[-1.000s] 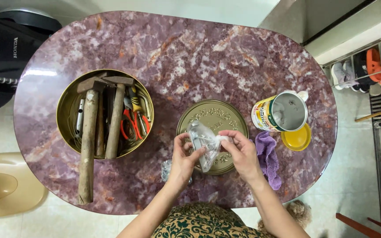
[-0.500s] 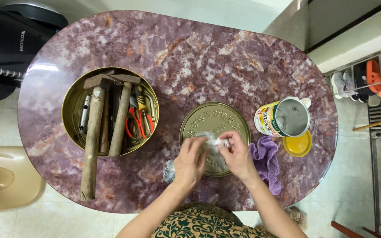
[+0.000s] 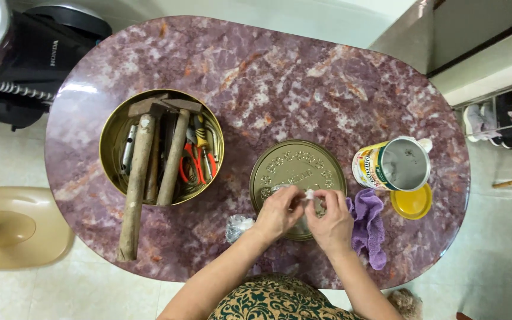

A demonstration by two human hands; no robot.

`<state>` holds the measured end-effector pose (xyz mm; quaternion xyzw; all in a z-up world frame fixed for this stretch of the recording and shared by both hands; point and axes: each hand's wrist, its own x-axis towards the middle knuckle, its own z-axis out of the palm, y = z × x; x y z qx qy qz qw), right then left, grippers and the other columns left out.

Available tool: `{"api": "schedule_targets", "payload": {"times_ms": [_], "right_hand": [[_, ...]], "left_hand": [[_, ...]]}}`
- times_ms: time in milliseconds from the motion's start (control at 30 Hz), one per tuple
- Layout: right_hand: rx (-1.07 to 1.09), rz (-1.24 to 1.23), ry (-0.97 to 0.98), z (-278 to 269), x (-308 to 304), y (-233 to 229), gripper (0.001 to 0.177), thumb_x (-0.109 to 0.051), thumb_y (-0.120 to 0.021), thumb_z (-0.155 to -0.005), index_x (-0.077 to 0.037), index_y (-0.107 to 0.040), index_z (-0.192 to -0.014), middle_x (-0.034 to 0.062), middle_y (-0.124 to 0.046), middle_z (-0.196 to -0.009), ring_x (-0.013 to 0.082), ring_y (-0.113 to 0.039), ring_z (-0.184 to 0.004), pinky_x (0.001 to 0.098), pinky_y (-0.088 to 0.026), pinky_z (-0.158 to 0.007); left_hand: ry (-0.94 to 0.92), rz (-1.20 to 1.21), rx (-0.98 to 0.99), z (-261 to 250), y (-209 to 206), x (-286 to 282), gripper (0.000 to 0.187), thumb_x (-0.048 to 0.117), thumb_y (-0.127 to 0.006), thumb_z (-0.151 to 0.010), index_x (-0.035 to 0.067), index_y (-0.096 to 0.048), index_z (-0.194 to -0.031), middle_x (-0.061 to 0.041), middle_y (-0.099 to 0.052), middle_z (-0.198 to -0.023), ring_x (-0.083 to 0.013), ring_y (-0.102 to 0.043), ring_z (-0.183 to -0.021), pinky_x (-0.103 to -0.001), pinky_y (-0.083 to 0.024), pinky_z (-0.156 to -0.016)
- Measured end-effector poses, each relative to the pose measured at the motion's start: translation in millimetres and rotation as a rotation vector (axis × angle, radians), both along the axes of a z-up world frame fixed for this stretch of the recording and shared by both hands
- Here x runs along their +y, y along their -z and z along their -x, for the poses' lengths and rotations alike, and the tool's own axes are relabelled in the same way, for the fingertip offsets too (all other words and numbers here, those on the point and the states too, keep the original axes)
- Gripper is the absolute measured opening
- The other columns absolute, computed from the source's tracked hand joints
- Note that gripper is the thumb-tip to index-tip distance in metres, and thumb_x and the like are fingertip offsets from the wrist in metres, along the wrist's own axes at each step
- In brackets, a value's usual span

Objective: Cleaning small metal brackets and parts with a purple cloth and organizing them into containers.

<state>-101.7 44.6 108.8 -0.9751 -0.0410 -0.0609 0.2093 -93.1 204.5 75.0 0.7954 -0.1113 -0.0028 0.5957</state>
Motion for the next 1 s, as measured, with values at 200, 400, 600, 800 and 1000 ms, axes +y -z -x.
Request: {"api": "schedule_targets", "payload": {"times_ms": [200, 400, 600, 800, 1000], "right_hand": [[0.453, -0.531, 0.317, -10, -31, 47, 0.02, -0.02, -0.065, -0.093, -0.004, -0.074, -0.101, 0.0067, -0.072, -0.079, 0.0143, -0.063, -0.067, 0.0292, -0.05, -0.06], [0.625, -1.205, 0.298, -11, -48, 40, 0.019, -0.014, -0.066, -0.09, 0.002, -0.073, -0.097, 0.0001, -0.07, -0.08, 0.009, -0.061, -0.07, 0.0231, -0.049, -0.065], [0.456, -0.573, 0.213, -18, -34, 25, 0.023, -0.021, -0.071, -0.09, -0.004, -0.075, -0.105, 0.004, -0.077, -0.081, 0.0099, -0.07, -0.07, 0.0247, -0.054, -0.062], [0.402, -0.56, 0.207, -14, -43, 41, 0.021, -0.02, -0.069, -0.091, -0.003, -0.076, -0.103, 0.0082, -0.078, -0.082, 0.0127, -0.069, -0.069, 0.0286, -0.053, -0.061], [0.444, -0.443, 0.201, -21, -37, 5, 0.019, -0.015, -0.074, -0.084, -0.001, -0.076, -0.097, 0.0066, -0.078, -0.079, 0.0102, -0.071, -0.069, 0.026, -0.056, -0.064]], "left_hand": [[0.106, -0.075, -0.207, -7, 10, 0, 0.031, 0.005, -0.069, -0.087, 0.006, -0.055, -0.115, -0.016, -0.067, -0.098, -0.0362, -0.067, -0.094, -0.045, -0.057, -0.08], [0.34, -0.363, -0.219, -20, 4, 12, 0.029, 0.011, -0.067, -0.092, 0.008, -0.056, -0.118, -0.014, -0.066, -0.093, -0.0335, -0.069, -0.086, -0.045, -0.058, -0.069], [0.077, -0.266, -0.215, -19, -8, -8, 0.017, 0.018, -0.07, -0.092, 0.014, -0.065, -0.108, -0.008, -0.068, -0.092, -0.0297, -0.07, -0.084, -0.042, -0.058, -0.071], [0.116, -0.027, 0.349, -20, -13, -5, 0.014, 0.016, -0.068, -0.094, 0.011, -0.063, -0.106, -0.007, -0.067, -0.1, -0.0264, -0.071, -0.088, -0.039, -0.058, -0.078], [0.269, -0.457, -0.347, -20, -18, 0, 0.026, 0.005, -0.064, -0.08, 0.006, -0.062, -0.107, -0.012, -0.064, -0.096, -0.0341, -0.067, -0.092, -0.043, -0.056, -0.074]]}}
